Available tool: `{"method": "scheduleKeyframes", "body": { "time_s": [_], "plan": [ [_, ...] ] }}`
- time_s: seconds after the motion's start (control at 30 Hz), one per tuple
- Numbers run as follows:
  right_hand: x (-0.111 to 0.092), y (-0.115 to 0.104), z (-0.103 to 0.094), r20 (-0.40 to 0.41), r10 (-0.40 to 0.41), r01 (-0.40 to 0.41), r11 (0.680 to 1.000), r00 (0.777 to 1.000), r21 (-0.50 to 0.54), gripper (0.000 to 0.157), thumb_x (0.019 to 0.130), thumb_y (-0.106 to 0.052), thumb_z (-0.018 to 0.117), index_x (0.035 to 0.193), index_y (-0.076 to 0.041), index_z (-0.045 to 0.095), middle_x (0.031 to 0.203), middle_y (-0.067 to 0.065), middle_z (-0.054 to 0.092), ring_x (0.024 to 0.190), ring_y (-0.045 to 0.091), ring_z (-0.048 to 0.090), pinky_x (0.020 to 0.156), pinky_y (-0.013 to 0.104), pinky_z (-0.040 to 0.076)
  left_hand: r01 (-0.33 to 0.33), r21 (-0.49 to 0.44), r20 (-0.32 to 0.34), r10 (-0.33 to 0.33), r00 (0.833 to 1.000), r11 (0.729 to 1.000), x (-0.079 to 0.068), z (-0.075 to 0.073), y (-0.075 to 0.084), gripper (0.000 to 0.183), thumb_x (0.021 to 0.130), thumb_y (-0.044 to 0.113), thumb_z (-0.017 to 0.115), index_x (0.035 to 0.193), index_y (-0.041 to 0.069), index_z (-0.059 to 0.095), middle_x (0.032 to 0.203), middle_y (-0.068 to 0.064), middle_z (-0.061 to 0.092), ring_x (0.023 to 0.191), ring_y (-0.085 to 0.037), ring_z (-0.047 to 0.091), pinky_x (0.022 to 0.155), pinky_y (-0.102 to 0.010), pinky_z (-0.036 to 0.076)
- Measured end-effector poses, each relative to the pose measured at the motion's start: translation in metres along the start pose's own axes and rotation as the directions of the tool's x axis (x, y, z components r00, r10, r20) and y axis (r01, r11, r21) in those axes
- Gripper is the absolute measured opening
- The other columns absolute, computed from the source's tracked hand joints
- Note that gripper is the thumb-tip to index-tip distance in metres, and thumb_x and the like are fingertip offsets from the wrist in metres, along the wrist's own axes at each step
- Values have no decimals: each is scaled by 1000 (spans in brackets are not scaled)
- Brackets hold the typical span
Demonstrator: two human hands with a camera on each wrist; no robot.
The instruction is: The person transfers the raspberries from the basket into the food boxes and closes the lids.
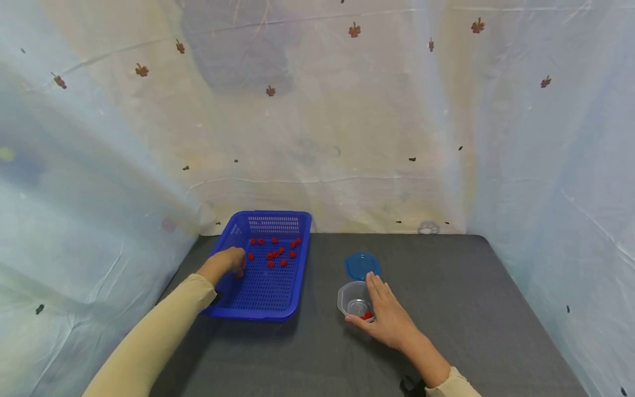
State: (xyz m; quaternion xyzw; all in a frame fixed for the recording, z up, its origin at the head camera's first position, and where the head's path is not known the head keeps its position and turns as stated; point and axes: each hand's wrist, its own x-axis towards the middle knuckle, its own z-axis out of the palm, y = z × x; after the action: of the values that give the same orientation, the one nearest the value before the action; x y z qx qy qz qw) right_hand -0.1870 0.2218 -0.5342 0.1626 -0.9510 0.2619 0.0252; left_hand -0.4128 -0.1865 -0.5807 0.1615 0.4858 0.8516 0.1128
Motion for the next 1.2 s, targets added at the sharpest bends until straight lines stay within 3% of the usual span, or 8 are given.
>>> {"method": "scheduleKeyframes", "body": {
  "time_s": [0.03,0.13,0.23,0.4,0.53,0.67,1.0,1.2],
  "plan": [
    [0,0,0,-2,-3,3,1000,1000,-1,120,93,-76,67,169,2,18,176,24,18,162,45,20,127,65,20,-34,-43,25,35,999,999,7,-9,-16,57,116,13,25,171,23,13,155,-12,50,114,-21,70,88,-38,63],
    [0,-1,0,-2,0,0,1000,1000,3,120,93,-76,67,169,2,18,176,24,18,162,45,20,127,65,20,55,299,-157,-8,988,953,15,-19,-28,55,116,23,40,168,29,22,147,-10,55,105,-21,73,79,-37,65],
    [-1,-1,-1,-2,-3,3,1000,1000,3,120,93,-76,66,169,2,18,176,25,18,161,46,20,127,66,21,112,420,-187,-35,982,901,19,-22,-31,56,115,28,44,166,33,24,148,-12,52,106,-25,73,79,-42,66],
    [0,-1,-1,4,-1,1,1000,1000,-2,120,93,-77,66,169,2,19,176,23,18,162,44,20,127,65,21,142,-70,44,-139,989,987,12,-19,-21,49,119,27,23,168,30,20,153,-17,52,112,-32,74,86,-49,64],
    [0,-1,-1,1,-2,2,1000,1000,-1,119,93,-76,66,169,2,19,176,23,18,162,45,20,127,66,21,251,-450,296,-122,947,857,8,-21,-19,55,116,34,-1,170,31,9,140,-15,62,104,-30,76,84,-47,65],
    [0,0,-1,-5,-6,6,1000,1000,0,119,93,-76,67,170,1,19,177,22,18,162,45,21,127,66,21,307,-542,408,-74,910,782,8,-24,-22,61,113,42,-10,172,33,0,146,-15,59,112,-33,74,91,-52,63],
    [0,-1,0,-8,-6,6,1000,1000,2,119,92,-76,68,169,2,20,176,22,19,162,44,21,127,66,20,248,-500,430,-11,903,829,7,-24,-23,63,110,33,-17,173,31,-8,162,-18,42,122,-36,69,95,-53,61],
    [0,-2,-1,-5,-6,6,1000,1000,0,119,93,-75,67,169,3,20,176,23,18,162,44,21,127,66,21,253,-276,231,-192,954,927,7,-16,-11,55,118,15,7,172,23,13,149,-21,54,105,-32,75,82,-46,65]
  ]
}}
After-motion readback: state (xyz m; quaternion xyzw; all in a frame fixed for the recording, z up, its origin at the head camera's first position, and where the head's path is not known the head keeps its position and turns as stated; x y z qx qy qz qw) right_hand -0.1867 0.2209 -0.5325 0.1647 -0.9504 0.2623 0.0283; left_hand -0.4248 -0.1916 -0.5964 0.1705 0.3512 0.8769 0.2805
